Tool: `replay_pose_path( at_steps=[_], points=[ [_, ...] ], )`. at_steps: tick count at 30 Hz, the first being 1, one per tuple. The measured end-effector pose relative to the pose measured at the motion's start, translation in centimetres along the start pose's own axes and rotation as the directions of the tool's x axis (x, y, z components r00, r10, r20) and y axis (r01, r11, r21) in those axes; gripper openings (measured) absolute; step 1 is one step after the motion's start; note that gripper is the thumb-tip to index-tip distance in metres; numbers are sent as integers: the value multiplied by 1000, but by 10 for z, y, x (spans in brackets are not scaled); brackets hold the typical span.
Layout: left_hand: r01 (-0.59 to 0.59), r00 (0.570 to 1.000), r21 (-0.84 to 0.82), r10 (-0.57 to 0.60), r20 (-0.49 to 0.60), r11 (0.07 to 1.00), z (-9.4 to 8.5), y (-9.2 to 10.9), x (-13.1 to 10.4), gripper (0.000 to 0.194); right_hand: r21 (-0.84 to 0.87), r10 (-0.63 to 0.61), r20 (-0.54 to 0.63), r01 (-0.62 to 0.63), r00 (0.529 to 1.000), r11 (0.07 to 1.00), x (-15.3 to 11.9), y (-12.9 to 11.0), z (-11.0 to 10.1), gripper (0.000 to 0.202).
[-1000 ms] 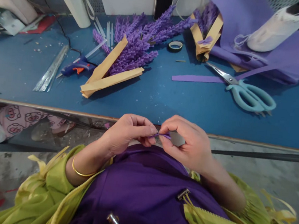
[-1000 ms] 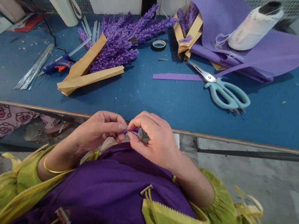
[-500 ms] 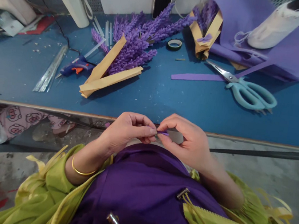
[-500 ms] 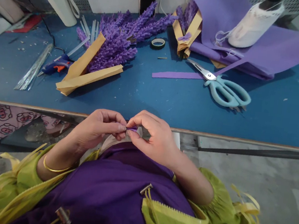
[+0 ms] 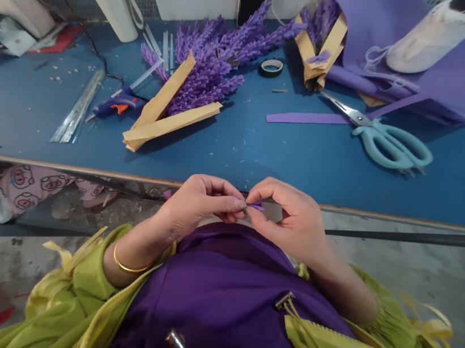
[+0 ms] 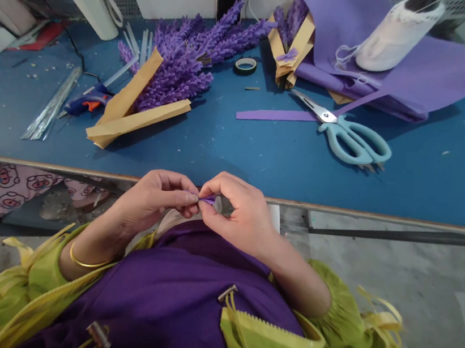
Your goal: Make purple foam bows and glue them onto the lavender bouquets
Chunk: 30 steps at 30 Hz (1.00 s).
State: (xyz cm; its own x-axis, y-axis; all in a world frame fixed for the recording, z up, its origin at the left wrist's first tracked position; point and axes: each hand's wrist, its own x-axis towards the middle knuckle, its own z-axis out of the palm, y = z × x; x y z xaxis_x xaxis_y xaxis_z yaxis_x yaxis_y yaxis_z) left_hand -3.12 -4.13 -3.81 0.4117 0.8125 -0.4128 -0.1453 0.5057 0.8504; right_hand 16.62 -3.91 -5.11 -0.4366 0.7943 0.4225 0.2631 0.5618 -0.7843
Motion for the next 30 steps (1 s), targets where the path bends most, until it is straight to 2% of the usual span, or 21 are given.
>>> replay_pose_path(
  at_steps=[10,17,21,26,30],
  points=[
    [-19,999,43,20,-25,999,2,-2,-4,16,-46,10,-42,-12,999,999,-2,-1,3,14],
    [-11,996,-60,5,-94,998,4,1,-3,16,60,62,-68,-58,996,996,-3,0,5,12],
    [-11,994,-97,0,-111,995,2,1,-5,17,119,111,-62,-103,992,988,-6,-1,1,25],
    [-28,992,-103,15,-129,994,2,0,-7,16,214,173,-60,-157,983,964,-11,0,3,32],
    [-52,989,-72,41,-145,996,3,1,-8,17,203,183,-104,-160,977,966,-9,-2,5,32]
  ],
)
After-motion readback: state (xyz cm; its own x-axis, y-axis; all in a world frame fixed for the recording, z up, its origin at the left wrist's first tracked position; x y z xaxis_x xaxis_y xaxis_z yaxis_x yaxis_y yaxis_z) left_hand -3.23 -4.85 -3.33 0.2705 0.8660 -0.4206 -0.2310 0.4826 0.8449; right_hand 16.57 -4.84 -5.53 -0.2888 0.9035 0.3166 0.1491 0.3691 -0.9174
